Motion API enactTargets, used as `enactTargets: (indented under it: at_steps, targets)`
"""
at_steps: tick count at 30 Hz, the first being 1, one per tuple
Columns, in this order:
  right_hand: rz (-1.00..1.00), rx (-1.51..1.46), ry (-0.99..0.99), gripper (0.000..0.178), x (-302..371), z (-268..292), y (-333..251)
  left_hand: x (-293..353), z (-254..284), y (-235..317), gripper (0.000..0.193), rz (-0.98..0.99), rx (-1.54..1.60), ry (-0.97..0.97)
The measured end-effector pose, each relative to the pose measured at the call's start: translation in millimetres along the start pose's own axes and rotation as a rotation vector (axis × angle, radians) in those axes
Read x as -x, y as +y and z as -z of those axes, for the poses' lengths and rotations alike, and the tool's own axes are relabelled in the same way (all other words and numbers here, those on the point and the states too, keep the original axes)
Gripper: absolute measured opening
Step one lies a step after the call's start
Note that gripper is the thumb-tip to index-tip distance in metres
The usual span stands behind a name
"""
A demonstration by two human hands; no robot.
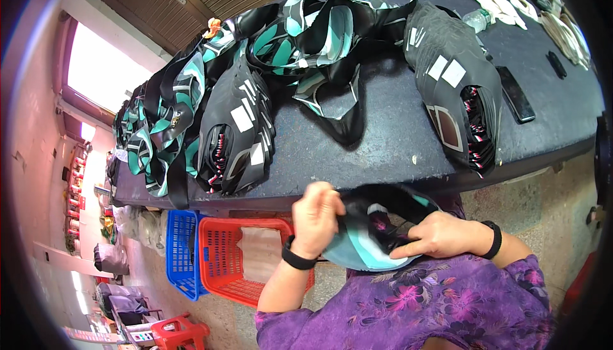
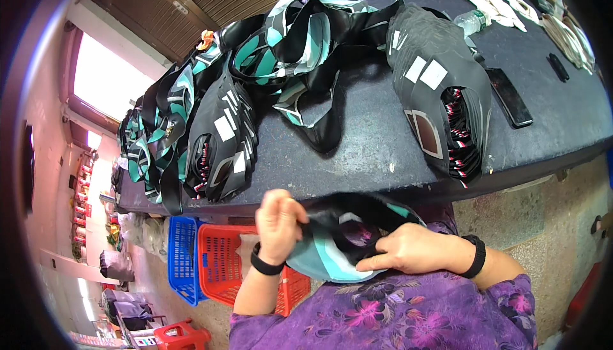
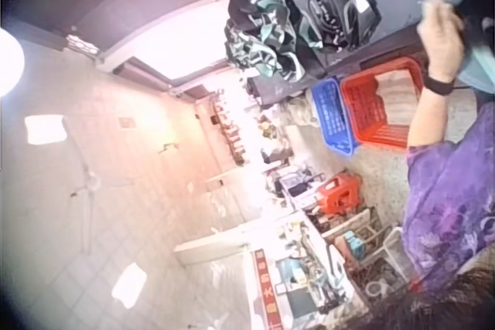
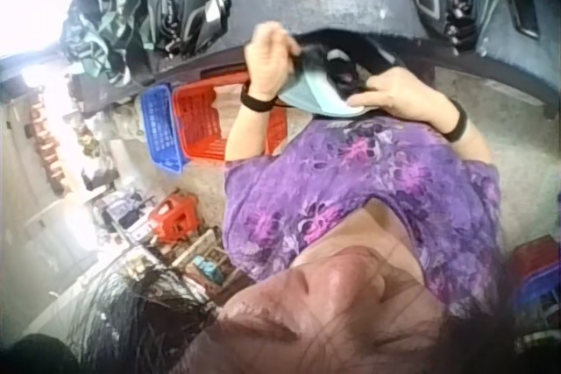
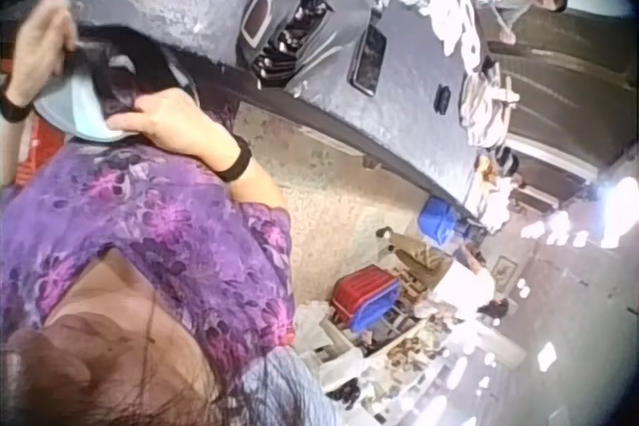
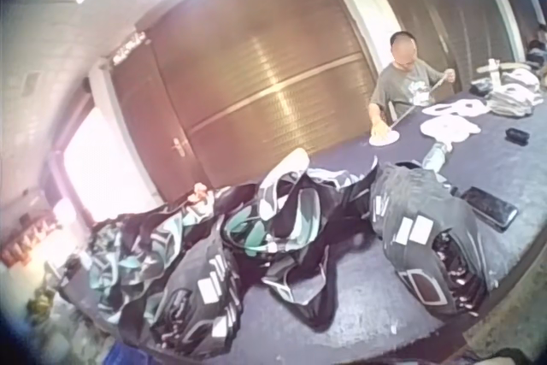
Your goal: The recorder is assembling shoe components, specifically checking and positioning inner linings and insoles on a manufacturing line.
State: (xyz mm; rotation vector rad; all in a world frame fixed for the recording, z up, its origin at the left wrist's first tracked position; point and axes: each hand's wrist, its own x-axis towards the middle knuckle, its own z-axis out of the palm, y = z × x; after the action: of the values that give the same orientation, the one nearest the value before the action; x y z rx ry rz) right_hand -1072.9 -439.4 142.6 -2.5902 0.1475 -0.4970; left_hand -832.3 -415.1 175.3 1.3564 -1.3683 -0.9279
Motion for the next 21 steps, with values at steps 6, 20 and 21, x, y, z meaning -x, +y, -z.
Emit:
enactTargets:
  at_steps: [6,20,21]
  targets:
    - [-0.076,0.027,0.065,0.034,1,5,-2,-2,18,-15,0.031,-0.269,0.065,-0.236]
    - [-0.082,-0.064,0.214,0.041,23,20,-6,5,15,-23,0.032,-0.475,-0.391,-0.209]
    - [-0.084,-0.063,0.214,0.041,24,23,-8,4,13,-21,0.031,-0.543,-0.399,-0.242]
